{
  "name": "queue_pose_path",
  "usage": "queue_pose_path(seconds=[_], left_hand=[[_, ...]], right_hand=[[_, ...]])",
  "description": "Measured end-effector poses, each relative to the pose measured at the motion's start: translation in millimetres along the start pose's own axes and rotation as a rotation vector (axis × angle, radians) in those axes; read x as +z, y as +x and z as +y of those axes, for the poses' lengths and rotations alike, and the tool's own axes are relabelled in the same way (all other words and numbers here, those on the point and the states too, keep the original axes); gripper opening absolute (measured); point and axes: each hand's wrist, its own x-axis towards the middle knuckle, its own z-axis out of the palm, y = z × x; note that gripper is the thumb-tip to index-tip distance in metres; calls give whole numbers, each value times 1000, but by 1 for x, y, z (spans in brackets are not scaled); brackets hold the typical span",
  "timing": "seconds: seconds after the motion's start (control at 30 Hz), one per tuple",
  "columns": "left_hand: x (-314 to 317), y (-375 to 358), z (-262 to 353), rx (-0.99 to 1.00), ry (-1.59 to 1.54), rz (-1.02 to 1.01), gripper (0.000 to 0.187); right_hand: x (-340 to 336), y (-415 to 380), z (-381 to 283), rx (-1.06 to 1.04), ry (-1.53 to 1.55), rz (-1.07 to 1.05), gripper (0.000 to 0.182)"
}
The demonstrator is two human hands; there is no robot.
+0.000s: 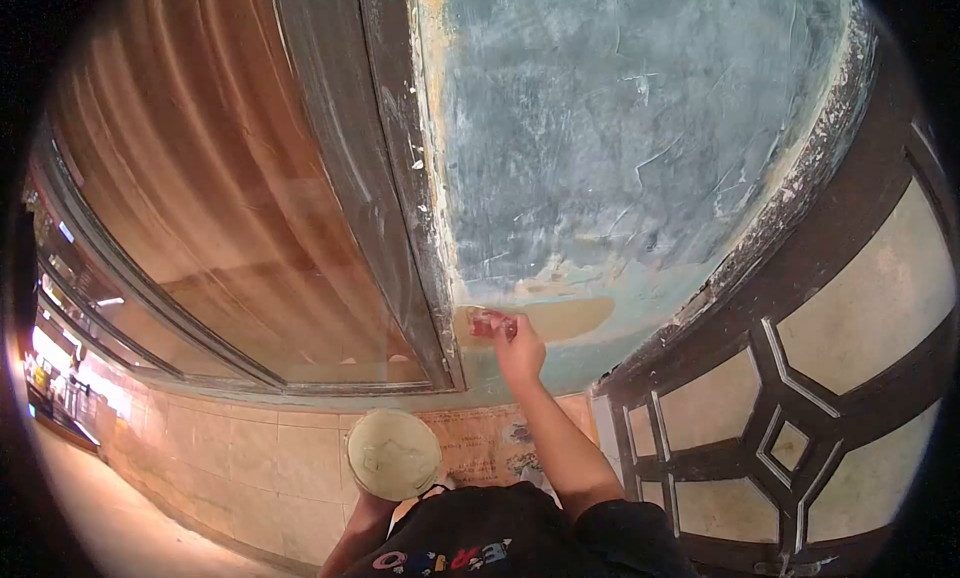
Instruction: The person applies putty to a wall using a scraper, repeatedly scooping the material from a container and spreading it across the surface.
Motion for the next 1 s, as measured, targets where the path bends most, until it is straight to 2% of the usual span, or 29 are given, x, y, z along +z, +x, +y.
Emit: queue_pose_path(seconds=[0.07,0.13,0.17,0.2,0.23,0.27,0.33,0.37,0.4,0.43,0.47,0.5,0.53,0.57,0.63,0.77,0.83,0.93,1.0], left_hand=[[20,-2,24,46,124,-72,76],[28,-3,33,-81,-251,-60,82],[24,-4,28,-82,-254,-60,82],[21,-4,23,1,-156,-57,66],[18,-4,19,84,-56,-52,76],[13,-3,17,85,-58,-52,76],[13,1,26,228,421,-141,75],[8,0,19,228,418,-142,75],[5,0,12,139,315,-61,65],[2,-1,7,48,211,19,78],[-3,-2,2,48,204,19,78],[1,0,9,16,20,2,76],[3,1,12,-14,-164,-14,73],[-1,3,8,-12,-171,-12,73],[-10,10,-1,-296,-708,117,69],[-10,8,-10,-269,-709,181,71],[-2,12,-5,-238,-717,89,76],[1,12,0,-249,-693,91,79],[-2,10,-5,-191,-709,35,73]], right_hand=[[-5,0,7,39,32,39,31],[-11,-7,22,29,24,84,31],[-13,-11,27,16,4,35,30],[-16,-12,22,15,1,36,30],[-19,-13,17,-13,-26,-21,30],[-22,-15,11,-39,-54,-78,29],[-31,-10,-3,-104,-67,-99,27],[-37,-7,-9,-192,-125,-147,23],[-42,-2,-13,-281,-185,-197,20],[-46,4,-16,-282,-190,-197,20],[-51,12,-19,-390,-281,-222,20],[-57,19,-22,-499,-372,-248,20],[-61,25,-24,-503,-379,-250,20],[-65,32,-27,-586,-461,-239,19],[-69,44,-34,-675,-547,-228,17],[-72,63,-46,-783,-710,-227,15],[-68,71,-49,-879,-777,-223,15],[-64,77,-63,-884,-847,-259,15],[-66,82,-76,-876,-856,-230,15]])
